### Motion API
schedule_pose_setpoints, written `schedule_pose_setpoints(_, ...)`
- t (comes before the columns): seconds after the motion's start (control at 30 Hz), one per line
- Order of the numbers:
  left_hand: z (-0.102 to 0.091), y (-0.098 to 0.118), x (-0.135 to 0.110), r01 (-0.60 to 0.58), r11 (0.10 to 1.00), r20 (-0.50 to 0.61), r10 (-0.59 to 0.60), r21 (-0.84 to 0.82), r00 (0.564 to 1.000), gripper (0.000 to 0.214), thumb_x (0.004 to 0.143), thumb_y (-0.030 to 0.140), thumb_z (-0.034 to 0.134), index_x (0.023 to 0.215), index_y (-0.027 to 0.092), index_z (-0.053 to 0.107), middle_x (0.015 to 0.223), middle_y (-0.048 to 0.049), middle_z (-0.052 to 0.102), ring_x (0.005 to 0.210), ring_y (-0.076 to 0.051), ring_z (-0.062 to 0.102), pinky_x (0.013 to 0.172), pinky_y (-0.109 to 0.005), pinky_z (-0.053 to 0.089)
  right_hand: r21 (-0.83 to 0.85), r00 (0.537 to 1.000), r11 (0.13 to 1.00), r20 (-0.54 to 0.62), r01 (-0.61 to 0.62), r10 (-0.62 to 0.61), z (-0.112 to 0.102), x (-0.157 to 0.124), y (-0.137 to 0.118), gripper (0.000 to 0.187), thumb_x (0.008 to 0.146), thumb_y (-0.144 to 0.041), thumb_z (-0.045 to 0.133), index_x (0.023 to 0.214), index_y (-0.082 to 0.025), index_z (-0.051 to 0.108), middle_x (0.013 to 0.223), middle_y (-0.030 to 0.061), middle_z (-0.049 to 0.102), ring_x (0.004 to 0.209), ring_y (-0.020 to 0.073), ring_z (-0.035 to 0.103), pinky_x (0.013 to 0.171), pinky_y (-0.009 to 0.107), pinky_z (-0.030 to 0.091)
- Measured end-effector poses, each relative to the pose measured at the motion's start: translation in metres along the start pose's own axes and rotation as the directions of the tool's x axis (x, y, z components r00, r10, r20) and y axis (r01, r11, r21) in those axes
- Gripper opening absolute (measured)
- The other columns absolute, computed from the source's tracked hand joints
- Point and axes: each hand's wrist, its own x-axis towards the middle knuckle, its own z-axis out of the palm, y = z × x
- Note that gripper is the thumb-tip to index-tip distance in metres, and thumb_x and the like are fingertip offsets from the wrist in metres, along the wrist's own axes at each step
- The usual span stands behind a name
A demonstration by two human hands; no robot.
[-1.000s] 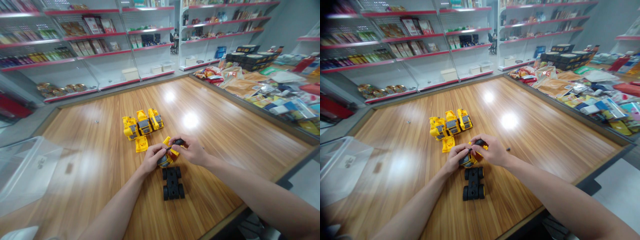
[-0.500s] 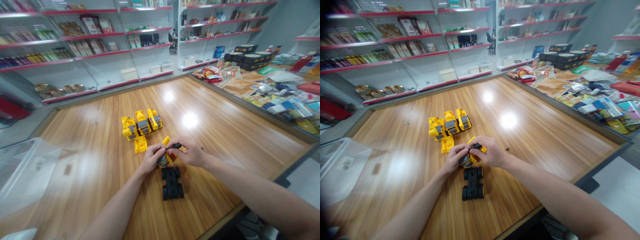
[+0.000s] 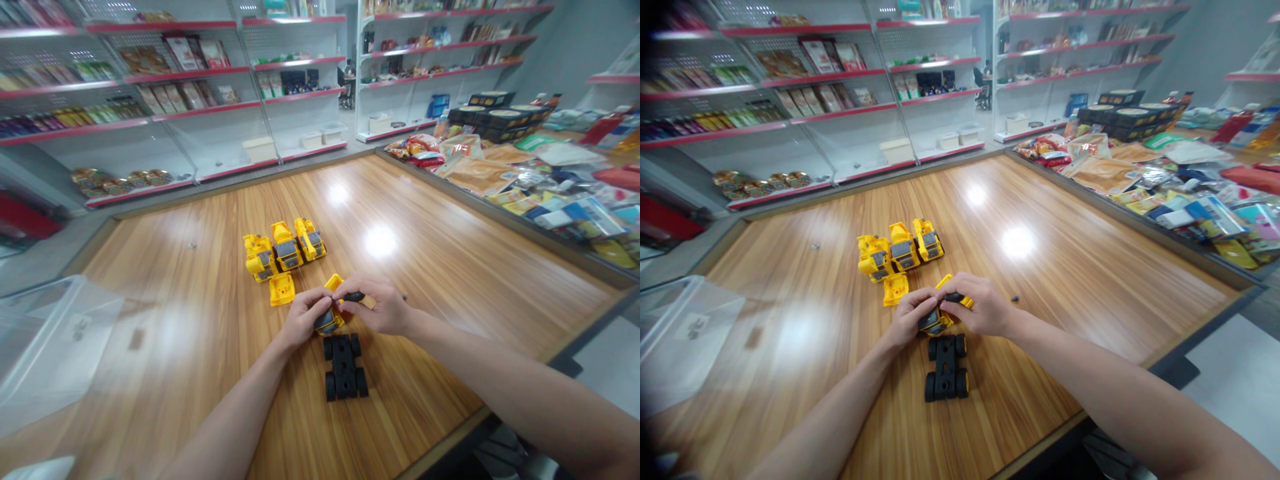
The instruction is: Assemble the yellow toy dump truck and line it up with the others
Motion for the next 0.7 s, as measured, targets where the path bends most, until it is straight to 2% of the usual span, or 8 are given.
schedule_pose_setpoints(0.2, 0.0004, 0.0012, -0.0003, -0.005, 0.999, 0.033, 0.006, -0.043, 0.999, 0.027, 0.088, 0.037, 0.056, 0.084, 0.013, 0.067, 0.076, -0.0047, 0.065, 0.070, -0.016, 0.059, 0.065, -0.024, 0.046, 0.001, 1.000, 1.000, -0.003, -0.016, 0.016, -0.0010, -0.0001, 0.0001, 0.020, 0.086, -0.018, 0.063, 0.107, -0.019, 0.065, 0.095, 0.0072, 0.068, 0.087, 0.0178, 0.063, 0.082, 0.035, 0.052)
schedule_pose_setpoints(0.33, 0.0002, 0.0004, -0.0006, 0.016, 0.998, 0.056, -0.013, -0.069, 0.998, 0.029, 0.088, 0.039, 0.055, 0.084, 0.012, 0.067, 0.078, -0.0067, 0.067, 0.071, -0.017, 0.061, 0.067, -0.027, 0.047, 0.019, 0.997, 0.997, 0.001, -0.074, 0.074, -0.0020, 0.0007, 0.0002, 0.019, 0.086, -0.021, 0.064, 0.105, -0.018, 0.066, 0.093, 0.0067, 0.069, 0.084, 0.0170, 0.064, 0.079, 0.033, 0.052)
schedule_pose_setpoints(0.7, -0.0004, -0.0003, -0.0011, 0.002, 0.993, 0.001, -0.002, -0.115, 1.000, 0.027, 0.087, 0.038, 0.057, 0.083, 0.012, 0.067, 0.074, -0.0062, 0.067, 0.066, -0.016, 0.060, 0.062, -0.025, 0.046, 0.075, 0.994, 0.992, 0.011, -0.106, 0.105, -0.0011, 0.0002, 0.0002, 0.018, 0.087, -0.022, 0.064, 0.103, -0.017, 0.067, 0.094, 0.0071, 0.069, 0.085, 0.0171, 0.065, 0.080, 0.033, 0.052)
